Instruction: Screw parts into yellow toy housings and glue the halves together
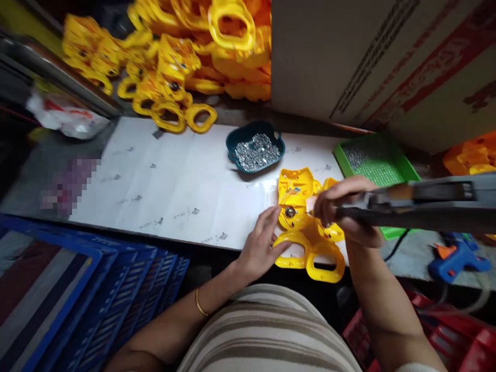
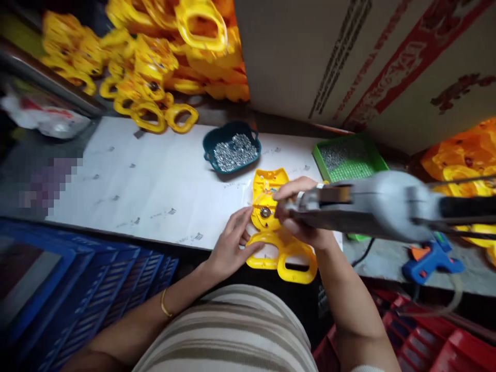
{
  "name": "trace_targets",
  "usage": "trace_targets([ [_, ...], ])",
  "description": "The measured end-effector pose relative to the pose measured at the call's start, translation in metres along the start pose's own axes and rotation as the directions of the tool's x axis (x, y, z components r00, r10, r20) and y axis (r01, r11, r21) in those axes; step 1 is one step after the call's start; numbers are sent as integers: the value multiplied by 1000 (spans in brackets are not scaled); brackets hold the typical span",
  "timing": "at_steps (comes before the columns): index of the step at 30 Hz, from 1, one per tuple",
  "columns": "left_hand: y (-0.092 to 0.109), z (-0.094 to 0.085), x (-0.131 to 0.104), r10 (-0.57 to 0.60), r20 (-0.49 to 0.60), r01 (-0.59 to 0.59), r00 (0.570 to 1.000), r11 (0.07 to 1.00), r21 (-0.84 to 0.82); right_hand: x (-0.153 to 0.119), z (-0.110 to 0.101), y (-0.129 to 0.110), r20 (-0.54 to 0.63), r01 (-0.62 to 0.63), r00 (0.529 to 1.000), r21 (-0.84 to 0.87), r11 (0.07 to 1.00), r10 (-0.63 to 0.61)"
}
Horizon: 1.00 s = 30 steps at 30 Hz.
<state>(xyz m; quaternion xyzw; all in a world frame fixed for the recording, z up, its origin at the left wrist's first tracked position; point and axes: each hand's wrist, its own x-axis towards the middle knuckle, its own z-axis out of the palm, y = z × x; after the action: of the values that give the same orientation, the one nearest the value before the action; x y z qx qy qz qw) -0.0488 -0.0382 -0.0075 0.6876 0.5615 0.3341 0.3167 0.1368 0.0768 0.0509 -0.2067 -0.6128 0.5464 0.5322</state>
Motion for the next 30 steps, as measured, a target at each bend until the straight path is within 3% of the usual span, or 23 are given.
trace_targets([
  [3,0,-22,22,130,-112,-102,985,969,224,7,-9,-7,-34,129,992,136,982,-125],
  [6,-7,-57,76,277,-251,-126,928,864,487,9,-13,-8,-107,189,979,144,971,-175],
  [7,-11,-69,97,270,-248,-98,930,835,542,8,-13,-8,-121,198,976,139,970,-182],
  [10,-25,-90,157,93,-41,-46,995,774,632,1,-12,-10,-121,200,975,117,973,-186],
  [13,-38,-90,189,-59,136,-35,989,795,605,-9,-9,-14,-133,152,981,98,983,-138],
  [19,-51,-80,193,-88,60,41,994,837,546,-20,-7,-22,-174,111,980,85,990,-95],
  [25,-51,-91,196,-27,-78,61,997,872,486,-26,0,-29,-199,103,976,79,991,-86],
  [27,-44,-92,186,59,-116,-1,992,895,446,-27,2,-30,-213,95,974,73,993,-77],
  [30,-25,-80,150,285,-157,-239,946,936,260,-25,7,-32,-228,128,967,69,989,-109],
])
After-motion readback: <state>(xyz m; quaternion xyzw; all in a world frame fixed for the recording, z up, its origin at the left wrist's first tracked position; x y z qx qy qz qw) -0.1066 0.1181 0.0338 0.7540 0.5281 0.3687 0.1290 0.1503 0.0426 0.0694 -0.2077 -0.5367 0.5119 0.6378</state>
